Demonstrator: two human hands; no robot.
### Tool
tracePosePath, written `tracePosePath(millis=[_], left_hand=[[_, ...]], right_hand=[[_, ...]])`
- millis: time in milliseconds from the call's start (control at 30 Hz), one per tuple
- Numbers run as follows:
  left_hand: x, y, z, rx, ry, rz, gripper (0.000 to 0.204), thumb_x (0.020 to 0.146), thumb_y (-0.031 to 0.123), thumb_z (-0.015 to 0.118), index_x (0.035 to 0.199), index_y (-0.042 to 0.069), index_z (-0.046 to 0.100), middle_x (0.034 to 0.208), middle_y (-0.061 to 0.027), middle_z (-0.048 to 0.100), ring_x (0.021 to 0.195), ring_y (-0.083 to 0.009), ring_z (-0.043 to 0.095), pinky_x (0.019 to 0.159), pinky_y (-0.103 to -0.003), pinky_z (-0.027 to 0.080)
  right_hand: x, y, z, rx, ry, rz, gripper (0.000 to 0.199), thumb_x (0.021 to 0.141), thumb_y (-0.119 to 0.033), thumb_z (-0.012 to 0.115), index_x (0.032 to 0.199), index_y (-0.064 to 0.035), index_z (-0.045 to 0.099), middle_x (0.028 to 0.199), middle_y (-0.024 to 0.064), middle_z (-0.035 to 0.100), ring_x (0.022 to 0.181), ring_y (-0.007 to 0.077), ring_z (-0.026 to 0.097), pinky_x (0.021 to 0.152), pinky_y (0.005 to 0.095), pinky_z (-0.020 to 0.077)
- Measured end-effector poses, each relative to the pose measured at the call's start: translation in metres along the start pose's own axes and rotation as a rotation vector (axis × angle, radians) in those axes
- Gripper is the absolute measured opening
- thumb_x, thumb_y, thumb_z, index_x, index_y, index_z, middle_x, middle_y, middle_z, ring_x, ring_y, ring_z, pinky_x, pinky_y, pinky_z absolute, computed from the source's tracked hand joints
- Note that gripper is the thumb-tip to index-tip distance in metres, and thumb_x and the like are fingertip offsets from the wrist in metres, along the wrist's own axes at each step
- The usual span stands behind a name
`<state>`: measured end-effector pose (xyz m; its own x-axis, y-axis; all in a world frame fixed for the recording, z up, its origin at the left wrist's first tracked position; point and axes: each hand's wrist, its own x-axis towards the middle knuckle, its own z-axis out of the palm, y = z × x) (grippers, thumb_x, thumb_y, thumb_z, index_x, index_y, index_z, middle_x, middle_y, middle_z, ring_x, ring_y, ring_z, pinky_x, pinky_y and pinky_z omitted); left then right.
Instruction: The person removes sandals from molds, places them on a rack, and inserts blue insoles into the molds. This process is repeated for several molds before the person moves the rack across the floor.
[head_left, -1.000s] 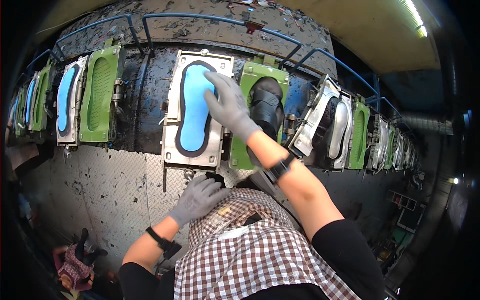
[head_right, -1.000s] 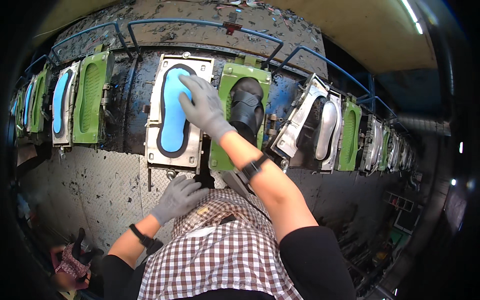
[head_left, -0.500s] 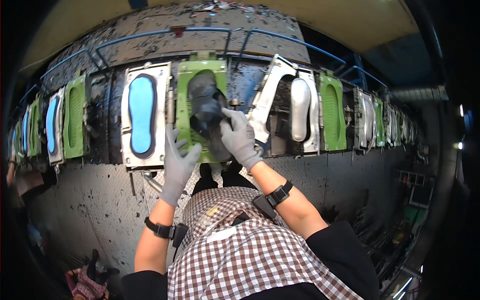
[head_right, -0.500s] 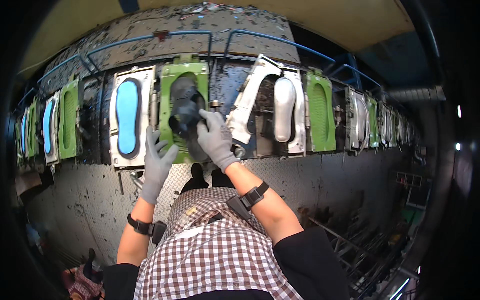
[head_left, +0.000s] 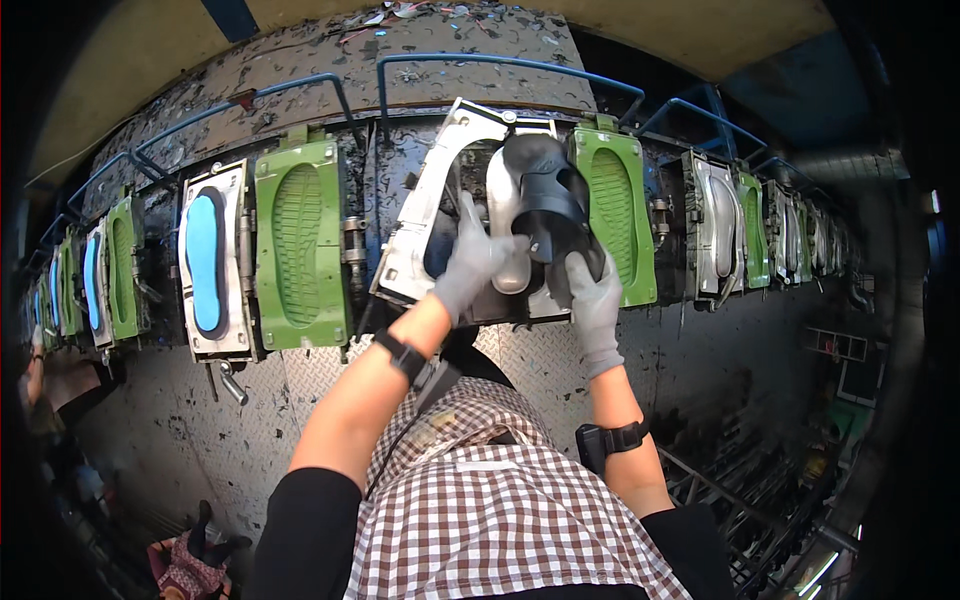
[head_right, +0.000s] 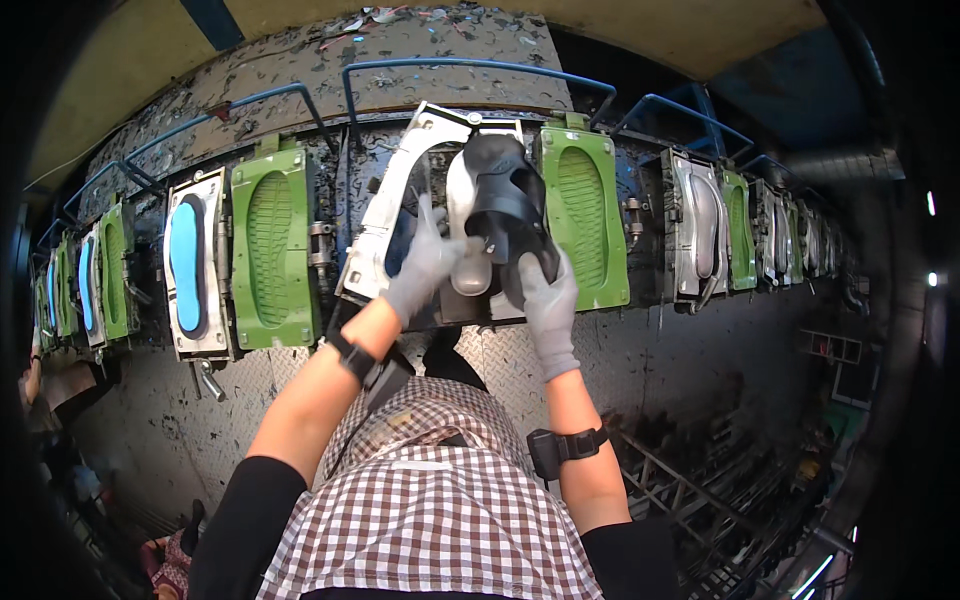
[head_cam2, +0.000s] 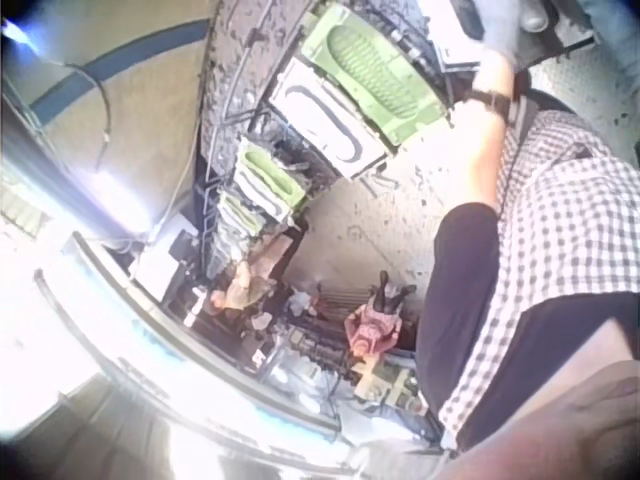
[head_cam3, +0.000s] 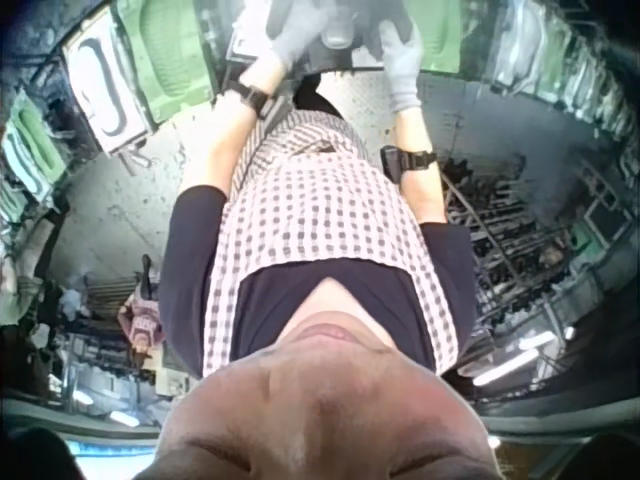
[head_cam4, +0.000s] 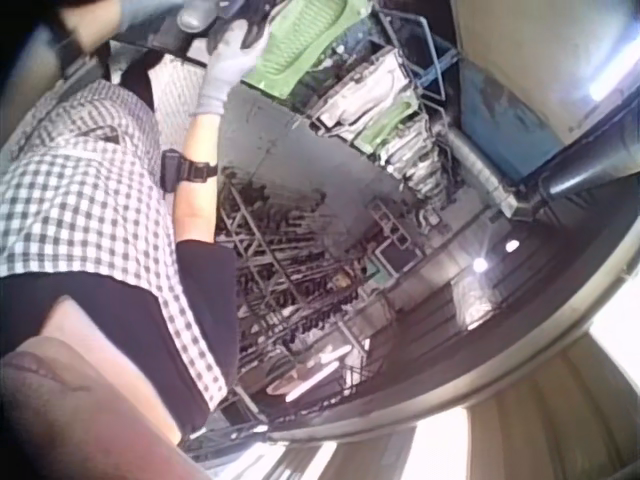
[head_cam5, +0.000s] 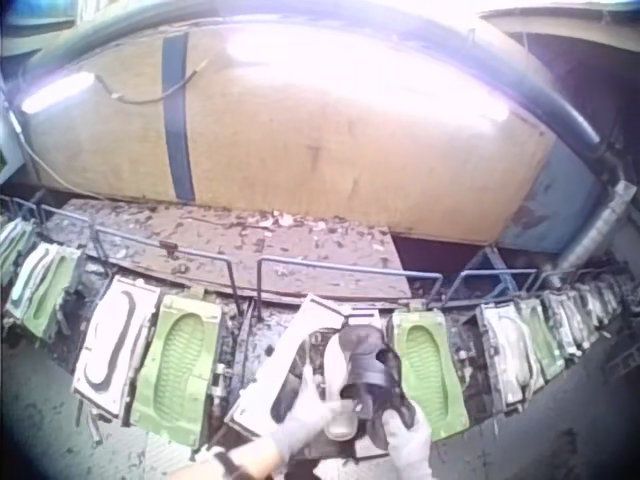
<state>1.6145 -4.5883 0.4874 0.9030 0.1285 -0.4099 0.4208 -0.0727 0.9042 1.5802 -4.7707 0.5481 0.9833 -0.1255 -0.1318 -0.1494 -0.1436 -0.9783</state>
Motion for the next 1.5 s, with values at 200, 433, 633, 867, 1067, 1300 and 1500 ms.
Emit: tracePosePath(millis=[200, 433, 633, 867, 1067, 1300, 1500], left_hand=[[0.088, -0.048, 0.006, -0.737, -0.17, -0.042, 0.062, 0.086, 0.014, 0.082, 0.139, -0.005, 0.054, 0.126, -0.0148, 0.069, 0.106, -0.0213, 0.069, 0.091, -0.035, 0.058], [0.016, -0.044, 0.021, -0.487, 0.043, -0.086, 0.047, 0.083, 0.011, 0.083, 0.125, -0.003, 0.068, 0.116, -0.0112, 0.075, 0.099, -0.0174, 0.071, 0.091, -0.031, 0.057], [-0.03, -0.04, 0.006, 0.246, -0.015, -0.299, 0.064, 0.092, 0.021, 0.072, 0.148, 0.003, 0.048, 0.127, -0.0134, 0.069, 0.115, -0.0224, 0.066, 0.101, -0.036, 0.053], [-0.121, -0.08, 0.033, -0.291, -0.016, -0.588, 0.052, 0.093, 0.007, 0.07, 0.141, 0.001, 0.049, 0.092, -0.0122, 0.072, 0.057, -0.0193, 0.067, 0.048, -0.033, 0.054], [-0.125, -0.076, 0.017, -0.368, -0.104, -0.487, 0.054, 0.087, -0.001, 0.068, 0.138, 0.0, 0.052, 0.112, -0.0144, 0.07, 0.085, -0.0218, 0.072, 0.067, -0.036, 0.061], [-0.065, -0.026, 0.002, -0.472, 0.215, -0.267, 0.066, 0.099, 0.027, 0.065, 0.153, -0.003, 0.041, 0.128, -0.0091, 0.064, 0.109, -0.0196, 0.064, 0.094, -0.035, 0.053], [-0.01, -0.076, -0.005, -0.729, 0.005, -0.075, 0.048, 0.099, 0.031, 0.069, 0.131, -0.005, 0.063, 0.114, -0.0078, 0.07, 0.101, -0.0152, 0.065, 0.093, -0.031, 0.053]], right_hand=[[0.076, -0.018, -0.016, -0.023, -0.026, -0.081, 0.044, 0.096, -0.012, 0.07, 0.134, 0.0092, 0.061, 0.126, 0.0133, 0.07, 0.115, 0.0189, 0.065, 0.106, 0.0334, 0.0478], [0.134, 0.01, 0.0, -0.509, 0.058, -0.462, 0.037, 0.097, -0.018, 0.066, 0.133, -0.01, 0.067, 0.118, 0.0162, 0.072, 0.106, 0.033, 0.07, 0.093, 0.0411, 0.055], [0.076, 0.004, 0.033, -0.901, -0.833, -0.544, 0.035, 0.098, -0.041, 0.061, 0.124, -0.0169, 0.066, 0.112, 0.0121, 0.073, 0.097, 0.0332, 0.073, 0.084, 0.0456, 0.056], [0.019, 0.03, 0.037, -1.11, -1.077, -0.773, 0.031, 0.098, -0.035, 0.062, 0.12, -0.0145, 0.069, 0.108, 0.0117, 0.074, 0.095, 0.0338, 0.073, 0.08, 0.0474, 0.0572], [0.009, 0.056, 0.009, -0.632, -1.026, -0.593, 0.03, 0.099, -0.037, 0.058, 0.115, -0.0121, 0.065, 0.1, 0.0138, 0.072, 0.09, 0.0361, 0.073, 0.074, 0.0481, 0.057], [0.034, 0.043, 0.013, -0.62, -0.405, -0.262, 0.057, 0.098, -0.028, 0.065, 0.15, -0.0097, 0.051, 0.119, 0.0226, 0.069, 0.117, 0.0376, 0.066, 0.098, 0.0472, 0.052], [0.037, 0.028, 0.036, -0.618, -0.514, 0.203, 0.058, 0.097, -0.025, 0.064, 0.15, -0.0058, 0.05, 0.102, 0.0184, 0.071, 0.099, 0.0337, 0.07, 0.089, 0.0456, 0.054]])
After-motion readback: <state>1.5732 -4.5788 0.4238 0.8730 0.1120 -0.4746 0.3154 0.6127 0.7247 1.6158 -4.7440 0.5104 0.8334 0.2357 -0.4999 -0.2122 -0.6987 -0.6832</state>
